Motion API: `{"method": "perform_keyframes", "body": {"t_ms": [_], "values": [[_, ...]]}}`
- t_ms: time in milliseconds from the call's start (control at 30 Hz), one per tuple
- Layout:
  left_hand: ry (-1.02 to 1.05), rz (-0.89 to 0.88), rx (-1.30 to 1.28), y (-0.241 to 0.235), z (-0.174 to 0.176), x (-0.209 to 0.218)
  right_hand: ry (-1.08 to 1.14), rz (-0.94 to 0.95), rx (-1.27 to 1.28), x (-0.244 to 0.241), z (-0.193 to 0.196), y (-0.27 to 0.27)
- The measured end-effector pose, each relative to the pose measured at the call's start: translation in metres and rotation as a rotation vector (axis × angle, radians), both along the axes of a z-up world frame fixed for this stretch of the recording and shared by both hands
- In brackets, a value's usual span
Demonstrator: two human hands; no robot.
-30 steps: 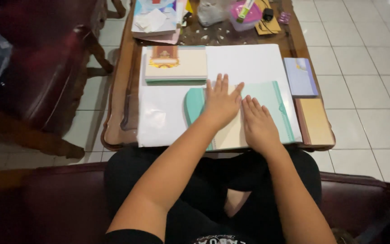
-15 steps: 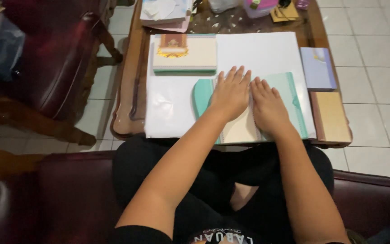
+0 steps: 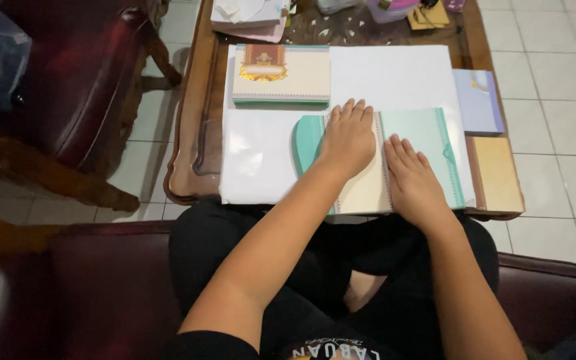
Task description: Assembling paper invitations by folding the printed cards and inserting them into decorative folders.
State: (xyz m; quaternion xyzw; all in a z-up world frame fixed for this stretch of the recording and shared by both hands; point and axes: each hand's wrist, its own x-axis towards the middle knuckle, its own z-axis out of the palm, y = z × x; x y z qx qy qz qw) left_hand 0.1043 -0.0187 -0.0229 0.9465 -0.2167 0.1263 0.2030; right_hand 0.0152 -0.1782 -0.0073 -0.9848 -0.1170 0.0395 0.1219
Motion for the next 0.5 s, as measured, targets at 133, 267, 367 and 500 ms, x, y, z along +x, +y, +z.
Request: {"method": "perform_keyframes", "body": {"t_ms": [133, 267, 367, 500], "values": [[-0.029, 0.013, 0.0, -0.001, -0.001, 0.0, -0.002, -0.029, -0.008, 0.046, -0.007, 0.003], [-0.002, -0.012, -0.032, 0.003, 0.009, -0.004, -0.045, -0.034, -0.026, 0.054, -0.007, 0.008], [0.013, -0.031, -0.052, 0.004, 0.007, -0.003, -0.058, -0.027, -0.044, 0.029, -0.007, 0.007], [-0.033, -0.024, -0.03, 0.003, 0.0, 0.001, -0.08, 0.012, -0.038, -0.015, 0.0, 0.006]]}}
